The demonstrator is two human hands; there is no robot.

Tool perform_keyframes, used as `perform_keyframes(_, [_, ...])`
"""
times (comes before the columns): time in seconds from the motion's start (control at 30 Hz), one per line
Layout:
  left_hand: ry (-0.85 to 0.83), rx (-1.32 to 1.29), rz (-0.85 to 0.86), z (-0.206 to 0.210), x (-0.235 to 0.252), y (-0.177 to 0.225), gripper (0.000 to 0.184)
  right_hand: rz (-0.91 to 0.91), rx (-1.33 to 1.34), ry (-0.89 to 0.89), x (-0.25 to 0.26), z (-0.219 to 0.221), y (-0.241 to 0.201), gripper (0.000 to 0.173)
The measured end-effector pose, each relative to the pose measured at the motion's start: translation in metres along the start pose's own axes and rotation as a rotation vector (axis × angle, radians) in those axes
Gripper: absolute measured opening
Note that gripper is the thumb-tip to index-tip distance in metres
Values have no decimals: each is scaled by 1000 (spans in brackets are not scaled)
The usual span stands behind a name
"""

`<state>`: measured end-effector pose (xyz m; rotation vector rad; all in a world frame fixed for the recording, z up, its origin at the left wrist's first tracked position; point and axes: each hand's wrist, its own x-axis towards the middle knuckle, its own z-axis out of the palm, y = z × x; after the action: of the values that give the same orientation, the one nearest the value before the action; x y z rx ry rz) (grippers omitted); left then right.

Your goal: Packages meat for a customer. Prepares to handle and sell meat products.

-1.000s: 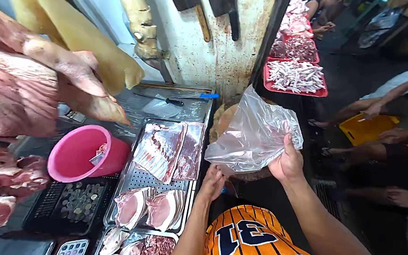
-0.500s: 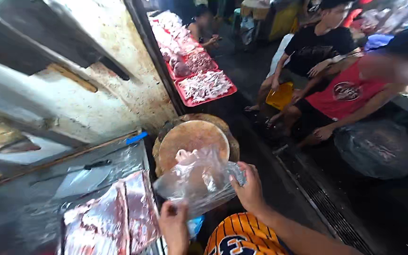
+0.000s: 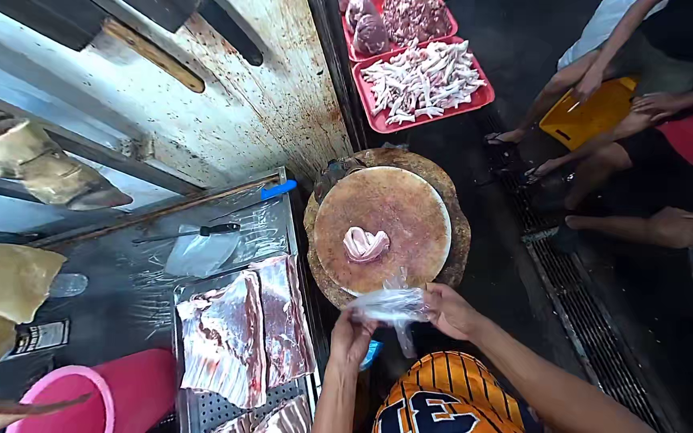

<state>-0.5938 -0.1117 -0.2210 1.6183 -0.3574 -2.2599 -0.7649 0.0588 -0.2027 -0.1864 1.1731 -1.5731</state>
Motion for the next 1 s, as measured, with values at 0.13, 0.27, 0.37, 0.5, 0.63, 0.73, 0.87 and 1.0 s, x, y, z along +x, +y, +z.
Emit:
perform_keyframes(0.13, [-345, 215, 348, 92, -27, 49, 43, -172, -683, 346, 55, -9, -77, 17])
perform_keyframes(0.27, [-809, 1303, 1370, 147, -37, 73, 47, -838, -410, 630, 69, -12, -132, 23])
perform_keyframes(0.37, [-742, 2031, 1303, 169, 44, 93, 37, -880, -750, 636, 87, -26, -92, 29])
perform_keyframes(0.5, [-591, 2289, 969, 150, 159, 110, 37, -209, -1259, 390, 154, -10, -20, 47])
perform_keyframes(0.63, [-291, 2002, 883, 90, 168, 117, 37, 8, -1355, 373, 181, 23, 2, 54])
perform_keyframes(0.73, [28, 1455, 859, 36, 124, 67, 39, -77, -1145, 455, 150, 31, 27, 56])
perform_keyframes(0.87, [217, 582, 625, 36, 65, -37, 26, -50, -652, 567, 110, 52, 72, 50])
perform_keyframes(1.0, [26, 550, 446, 70, 31, -14, 33, 71, -216, 599, 111, 79, 37, 32])
